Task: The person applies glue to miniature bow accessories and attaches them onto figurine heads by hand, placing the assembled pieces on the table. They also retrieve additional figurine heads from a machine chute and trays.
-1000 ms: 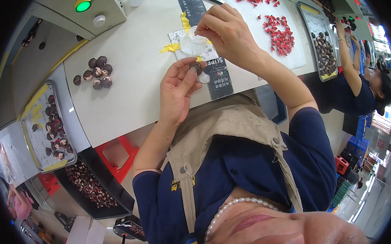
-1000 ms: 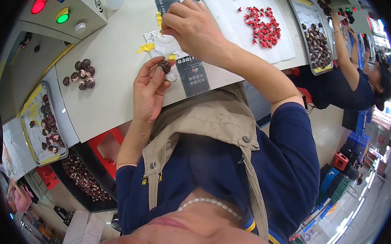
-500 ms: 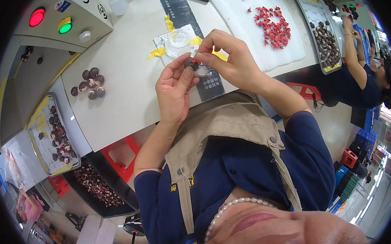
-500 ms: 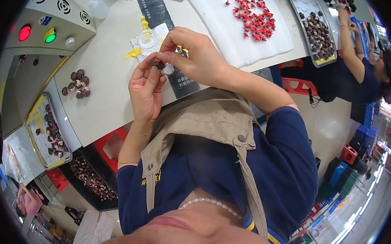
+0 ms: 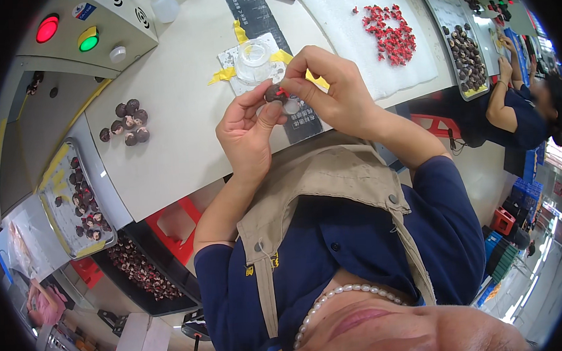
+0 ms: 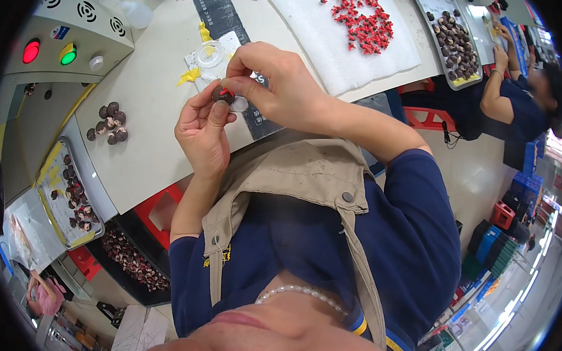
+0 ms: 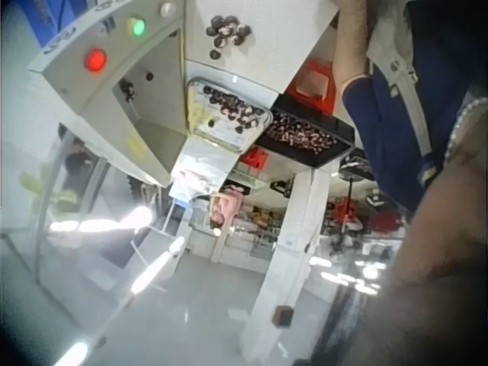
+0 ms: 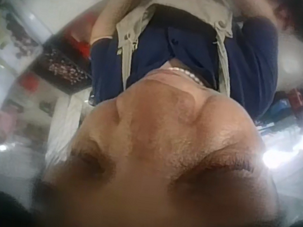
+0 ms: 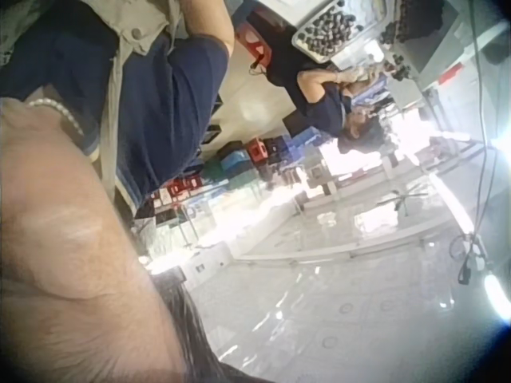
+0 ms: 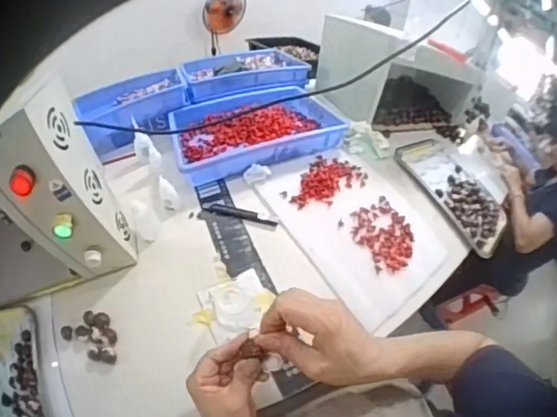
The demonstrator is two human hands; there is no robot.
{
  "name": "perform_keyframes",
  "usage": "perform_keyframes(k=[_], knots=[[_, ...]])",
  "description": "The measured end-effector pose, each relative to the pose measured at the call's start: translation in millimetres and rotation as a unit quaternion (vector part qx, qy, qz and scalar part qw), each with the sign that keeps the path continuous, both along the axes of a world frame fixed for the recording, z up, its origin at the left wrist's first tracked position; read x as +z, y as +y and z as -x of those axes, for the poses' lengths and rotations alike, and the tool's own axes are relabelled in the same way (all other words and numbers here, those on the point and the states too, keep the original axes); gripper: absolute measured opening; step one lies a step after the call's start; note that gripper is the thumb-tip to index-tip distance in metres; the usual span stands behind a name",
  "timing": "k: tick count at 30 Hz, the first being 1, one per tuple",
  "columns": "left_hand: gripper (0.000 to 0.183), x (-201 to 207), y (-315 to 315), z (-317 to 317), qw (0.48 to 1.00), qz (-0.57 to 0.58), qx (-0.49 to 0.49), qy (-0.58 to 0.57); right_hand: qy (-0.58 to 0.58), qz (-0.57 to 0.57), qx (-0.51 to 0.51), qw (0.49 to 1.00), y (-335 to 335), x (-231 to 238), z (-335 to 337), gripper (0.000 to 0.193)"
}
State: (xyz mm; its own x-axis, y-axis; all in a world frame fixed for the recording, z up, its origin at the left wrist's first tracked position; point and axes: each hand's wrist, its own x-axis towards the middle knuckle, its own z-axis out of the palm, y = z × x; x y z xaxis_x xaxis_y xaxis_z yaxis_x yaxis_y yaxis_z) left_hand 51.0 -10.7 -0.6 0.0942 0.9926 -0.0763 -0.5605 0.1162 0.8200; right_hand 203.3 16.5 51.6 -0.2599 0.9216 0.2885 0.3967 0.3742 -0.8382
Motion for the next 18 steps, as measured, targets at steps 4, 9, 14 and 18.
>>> perform_keyframes(k=[4, 9, 14, 18], knots=[[0.029, -3, -2, 2, 0.998, -0.045, 0.018, 0.05, 0.008, 0.01, -0.002, 1.0, -5, -5, 6, 0.009], [0.03, -7, -4, 3, 0.994, -0.081, 0.015, 0.075, 0.071, 0.063, -0.01, 0.995, -10, -20, 12, 0.01], [0.027, 2, -8, 15, 0.984, -0.103, 0.017, 0.148, 0.074, 0.073, 0.022, 0.994, -11, -17, 5, 0.005], [0.026, 5, -8, 48, 0.951, -0.101, 0.101, 0.274, -0.046, -0.128, -0.083, 0.987, 30, -36, -36, 0.008]])
